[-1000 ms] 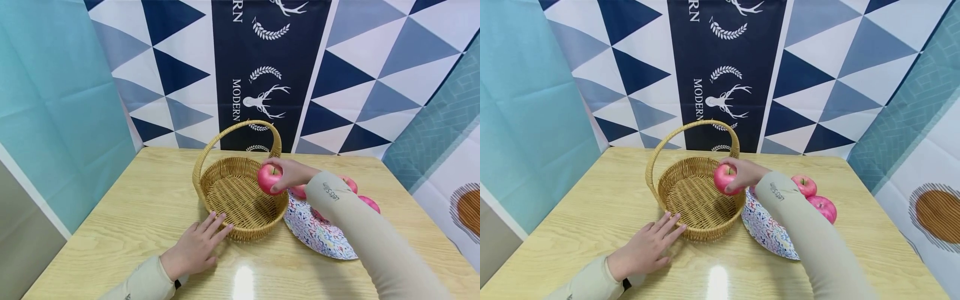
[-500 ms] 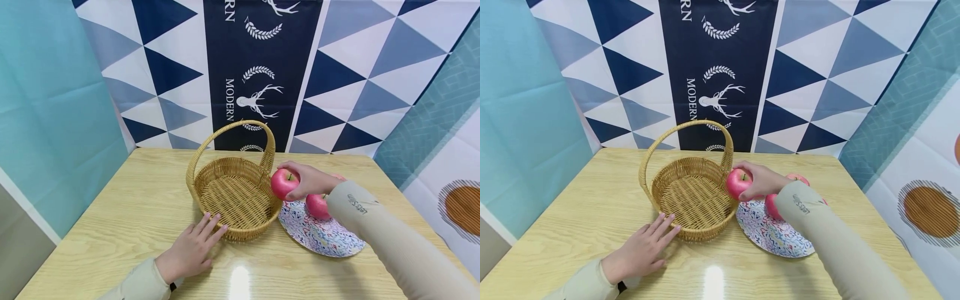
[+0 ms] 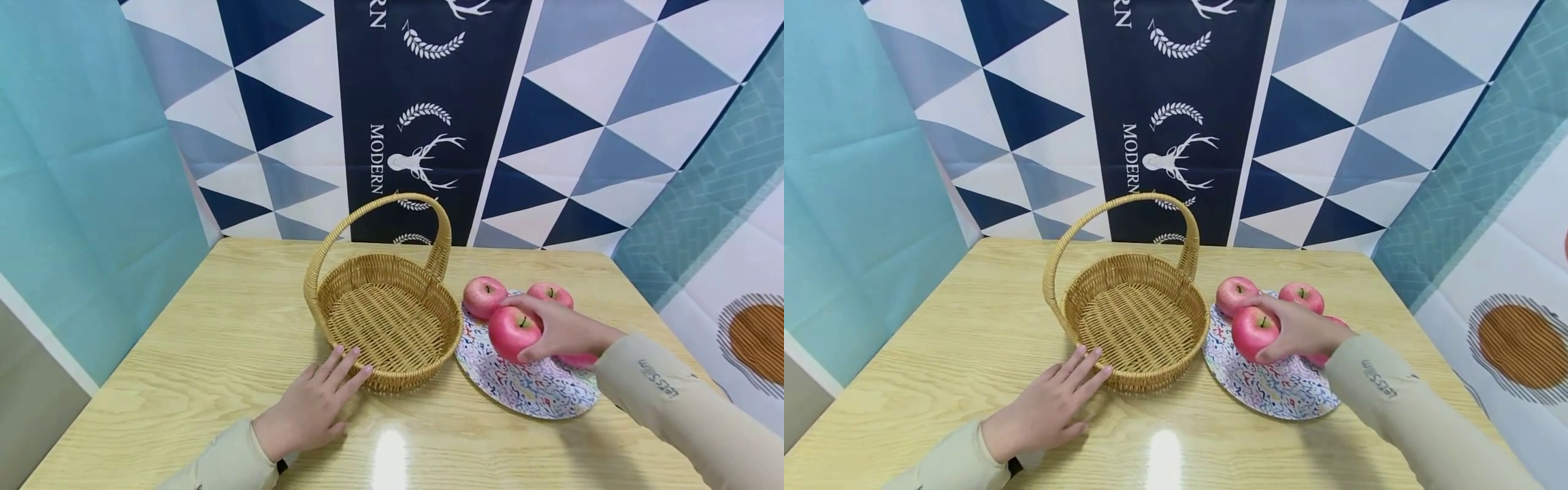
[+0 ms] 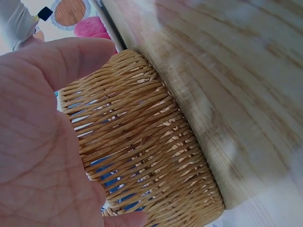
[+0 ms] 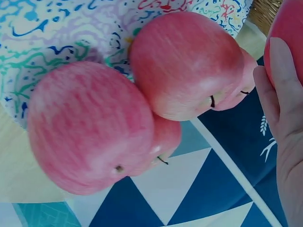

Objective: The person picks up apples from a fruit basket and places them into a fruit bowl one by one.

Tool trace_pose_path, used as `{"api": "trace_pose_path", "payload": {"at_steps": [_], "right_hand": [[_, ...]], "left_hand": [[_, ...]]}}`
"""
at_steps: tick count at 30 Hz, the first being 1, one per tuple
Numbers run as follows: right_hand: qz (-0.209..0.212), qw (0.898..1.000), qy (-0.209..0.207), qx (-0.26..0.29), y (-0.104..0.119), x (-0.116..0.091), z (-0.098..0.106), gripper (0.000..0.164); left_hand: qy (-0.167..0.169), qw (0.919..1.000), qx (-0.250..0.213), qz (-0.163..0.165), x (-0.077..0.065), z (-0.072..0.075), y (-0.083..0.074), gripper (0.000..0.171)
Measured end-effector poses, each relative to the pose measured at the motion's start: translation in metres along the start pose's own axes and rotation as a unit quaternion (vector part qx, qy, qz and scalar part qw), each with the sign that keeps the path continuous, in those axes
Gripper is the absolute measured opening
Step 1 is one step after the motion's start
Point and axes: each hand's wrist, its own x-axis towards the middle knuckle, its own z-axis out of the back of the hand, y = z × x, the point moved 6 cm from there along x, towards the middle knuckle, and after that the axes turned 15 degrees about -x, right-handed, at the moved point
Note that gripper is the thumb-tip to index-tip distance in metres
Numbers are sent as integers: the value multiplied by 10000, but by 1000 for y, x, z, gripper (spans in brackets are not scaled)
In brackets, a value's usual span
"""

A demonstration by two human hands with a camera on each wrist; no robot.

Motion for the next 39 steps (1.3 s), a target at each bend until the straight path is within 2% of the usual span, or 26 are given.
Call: {"api": "trace_pose_path", "payload": {"at_steps": [8,14,23,31,35,39], "right_hand": [[158,9995,-281,-5,1,-14,-3,82],[129,9950,-922,-356,9,-19,-10,76],[89,9871,-1526,-472,11,-11,-35,70],[350,9739,-1983,-1042,15,1,-56,70],[294,9718,-2072,-1083,16,3,-59,70],[143,9741,-2031,-979,16,8,-64,72]], "left_hand": [[50,10000,-75,30,-1,0,-1,84],[-45,9999,-120,-50,1,3,0,85],[-26,9998,-182,-60,2,3,-1,82],[48,9997,-236,6,1,4,0,81],[61,9998,-210,10,0,4,1,81],[84,9997,-208,37,0,4,1,80]]}}
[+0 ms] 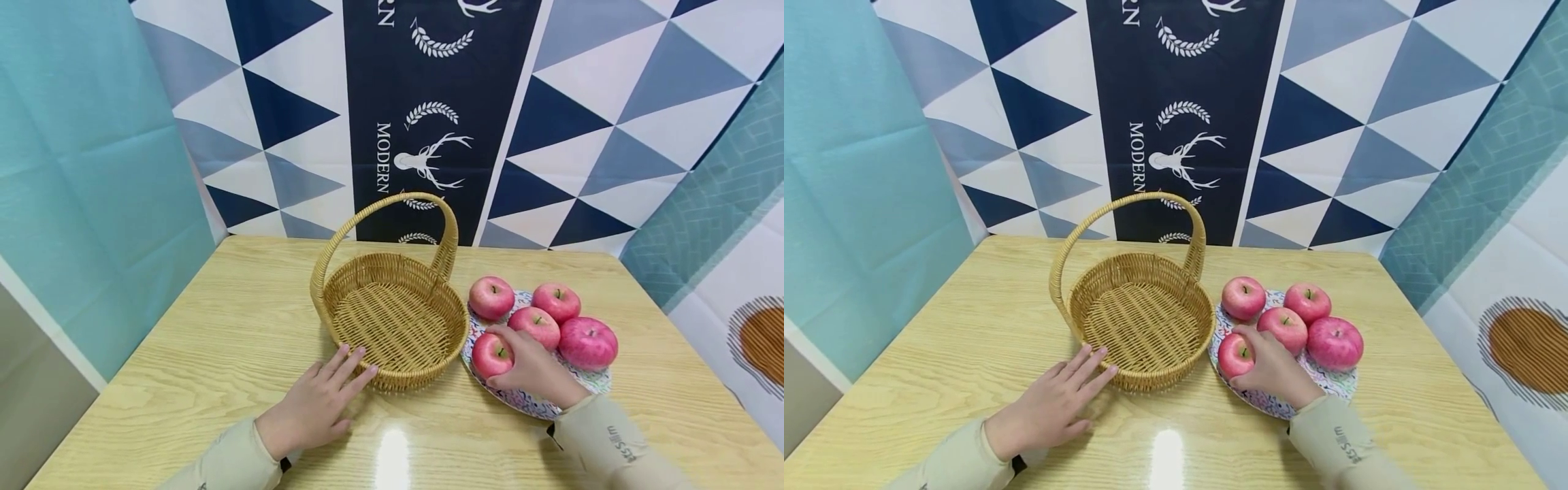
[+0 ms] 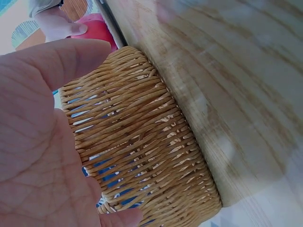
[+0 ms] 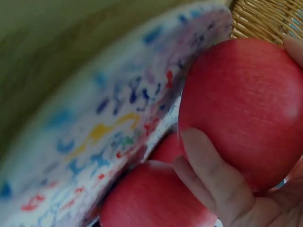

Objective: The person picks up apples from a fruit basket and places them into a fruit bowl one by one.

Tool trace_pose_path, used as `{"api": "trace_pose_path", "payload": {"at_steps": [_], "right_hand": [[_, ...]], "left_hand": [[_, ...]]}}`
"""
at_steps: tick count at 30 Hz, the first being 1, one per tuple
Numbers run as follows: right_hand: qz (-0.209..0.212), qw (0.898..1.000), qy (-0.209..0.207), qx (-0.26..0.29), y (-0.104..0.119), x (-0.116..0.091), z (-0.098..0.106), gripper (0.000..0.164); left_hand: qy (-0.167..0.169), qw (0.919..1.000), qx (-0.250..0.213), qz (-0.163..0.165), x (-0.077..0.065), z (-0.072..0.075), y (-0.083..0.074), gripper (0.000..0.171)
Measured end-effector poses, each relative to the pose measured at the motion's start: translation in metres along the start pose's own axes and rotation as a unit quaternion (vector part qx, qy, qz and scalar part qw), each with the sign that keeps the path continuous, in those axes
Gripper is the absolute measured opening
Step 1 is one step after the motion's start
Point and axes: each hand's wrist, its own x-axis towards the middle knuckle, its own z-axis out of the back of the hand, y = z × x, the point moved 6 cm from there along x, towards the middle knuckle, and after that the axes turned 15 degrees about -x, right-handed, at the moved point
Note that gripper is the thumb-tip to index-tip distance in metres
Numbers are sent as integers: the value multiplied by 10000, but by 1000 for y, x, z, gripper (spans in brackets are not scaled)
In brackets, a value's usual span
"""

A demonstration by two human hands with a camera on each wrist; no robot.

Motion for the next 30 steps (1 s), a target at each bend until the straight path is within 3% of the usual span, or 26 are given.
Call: {"api": "trace_pose_path", "payload": {"at_steps": [11,18,22,25,27,30], "right_hand": [[-220,9995,111,-177,2,-3,-2,75],[-594,9915,200,-1138,9,-5,5,69],[-792,9865,383,-1382,10,-5,12,66],[-873,9864,97,-1392,8,-6,28,64],[-894,9859,-387,-1361,4,-9,42,63],[-890,9775,-1291,-1409,-5,-17,63,68]], "left_hand": [[-43,10000,14,-3,-1,-3,1,81],[-108,9999,99,-9,-2,-1,3,81],[-17,10000,11,0,-3,0,4,79],[122,9996,-239,26,-3,6,7,71],[158,9988,-451,61,-4,12,11,65],[-251,9978,-607,46,-7,28,18,55]]}}
